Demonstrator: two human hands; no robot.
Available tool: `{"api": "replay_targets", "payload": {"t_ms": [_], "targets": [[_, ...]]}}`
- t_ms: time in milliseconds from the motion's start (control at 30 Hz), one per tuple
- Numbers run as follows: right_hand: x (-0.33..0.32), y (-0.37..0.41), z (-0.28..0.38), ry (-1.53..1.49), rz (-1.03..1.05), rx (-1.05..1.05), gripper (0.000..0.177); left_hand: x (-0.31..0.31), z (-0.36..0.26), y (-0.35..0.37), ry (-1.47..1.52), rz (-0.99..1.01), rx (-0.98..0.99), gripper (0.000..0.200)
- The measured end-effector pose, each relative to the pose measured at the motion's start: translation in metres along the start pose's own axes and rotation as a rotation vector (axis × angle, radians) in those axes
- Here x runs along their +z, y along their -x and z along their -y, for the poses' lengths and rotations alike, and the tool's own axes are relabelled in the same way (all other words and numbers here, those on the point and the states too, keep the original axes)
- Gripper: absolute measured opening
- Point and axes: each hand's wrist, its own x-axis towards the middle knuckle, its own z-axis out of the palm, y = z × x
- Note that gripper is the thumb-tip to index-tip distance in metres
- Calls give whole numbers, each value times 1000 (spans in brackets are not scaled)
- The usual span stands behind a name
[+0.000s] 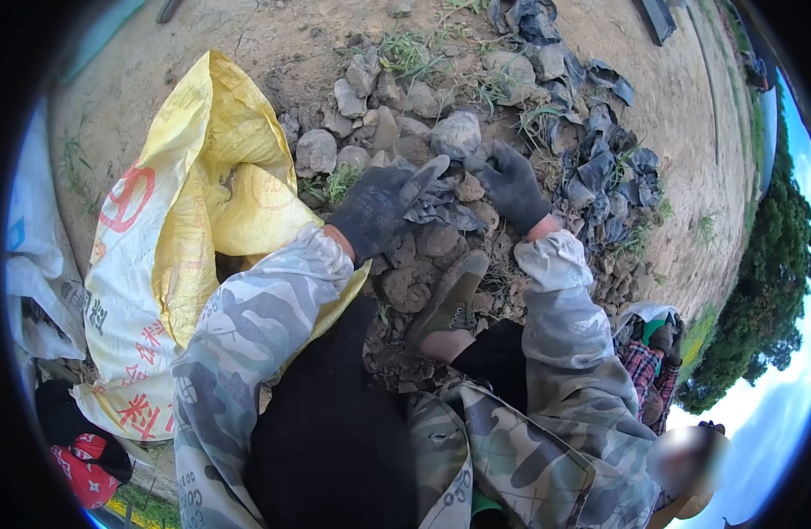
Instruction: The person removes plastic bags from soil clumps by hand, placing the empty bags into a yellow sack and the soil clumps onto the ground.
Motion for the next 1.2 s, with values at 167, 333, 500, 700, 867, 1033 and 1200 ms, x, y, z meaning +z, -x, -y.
{"api": "replay_targets", "payload": {"t_ms": [167,333,500,700,867,1033,1200], "targets": [[33,-5,29,80,261,22,15,2,7,-12,2,89,-139,64],[2,-49,31,-237,83,311,15,3,13,-10,-24,148,-200,61],[-23,-123,-67,448,-47,263,28,4,11,10,-3,167,-12,52],[2,-183,-22,719,-157,117,36,7,15,22,81,248,-94,57],[32,-214,42,534,-377,-212,31,12,19,22,46,299,-118,60],[50,-221,57,116,-453,-311,34,8,15,20,125,239,-111,55],[8,-142,-5,685,-420,-34,50,13,16,21,115,227,-127,54]]}}
